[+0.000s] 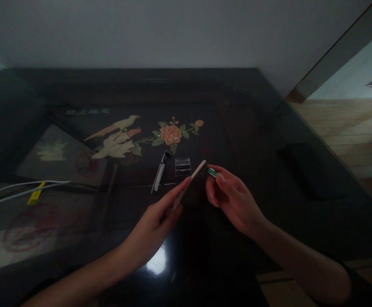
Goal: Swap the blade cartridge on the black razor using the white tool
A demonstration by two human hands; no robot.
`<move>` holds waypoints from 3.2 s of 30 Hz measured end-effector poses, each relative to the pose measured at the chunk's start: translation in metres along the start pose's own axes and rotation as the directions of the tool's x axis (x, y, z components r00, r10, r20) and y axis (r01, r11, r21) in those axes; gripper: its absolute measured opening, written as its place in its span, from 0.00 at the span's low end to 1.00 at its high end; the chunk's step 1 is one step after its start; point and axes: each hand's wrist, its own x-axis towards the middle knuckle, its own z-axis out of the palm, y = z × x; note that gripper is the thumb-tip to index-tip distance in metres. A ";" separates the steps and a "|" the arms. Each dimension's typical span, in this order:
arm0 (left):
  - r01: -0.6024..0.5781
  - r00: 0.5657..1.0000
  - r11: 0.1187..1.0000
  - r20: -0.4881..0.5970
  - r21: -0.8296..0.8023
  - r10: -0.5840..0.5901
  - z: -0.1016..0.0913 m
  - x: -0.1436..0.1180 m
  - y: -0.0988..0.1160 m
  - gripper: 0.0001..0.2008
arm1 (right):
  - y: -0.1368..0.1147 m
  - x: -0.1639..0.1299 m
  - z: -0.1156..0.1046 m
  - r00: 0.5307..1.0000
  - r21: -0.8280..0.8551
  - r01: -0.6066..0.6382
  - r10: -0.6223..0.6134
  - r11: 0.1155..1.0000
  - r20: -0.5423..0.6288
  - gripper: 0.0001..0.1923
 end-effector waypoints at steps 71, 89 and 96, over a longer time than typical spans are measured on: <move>-0.036 0.998 0.994 0.051 0.102 0.031 0.008 -0.002 0.002 0.26 | 0.004 0.000 0.008 0.988 0.125 0.019 0.000 0.992 -0.154 0.17; -0.005 1.000 0.995 0.021 0.104 0.002 -0.002 0.006 0.001 0.23 | 0.003 -0.002 0.006 0.993 0.132 0.037 -0.022 0.991 -0.113 0.14; 0.054 0.998 0.997 0.037 0.052 -0.056 0.000 0.005 0.009 0.26 | 0.004 0.000 0.005 0.994 0.104 0.046 -0.035 0.994 -0.105 0.12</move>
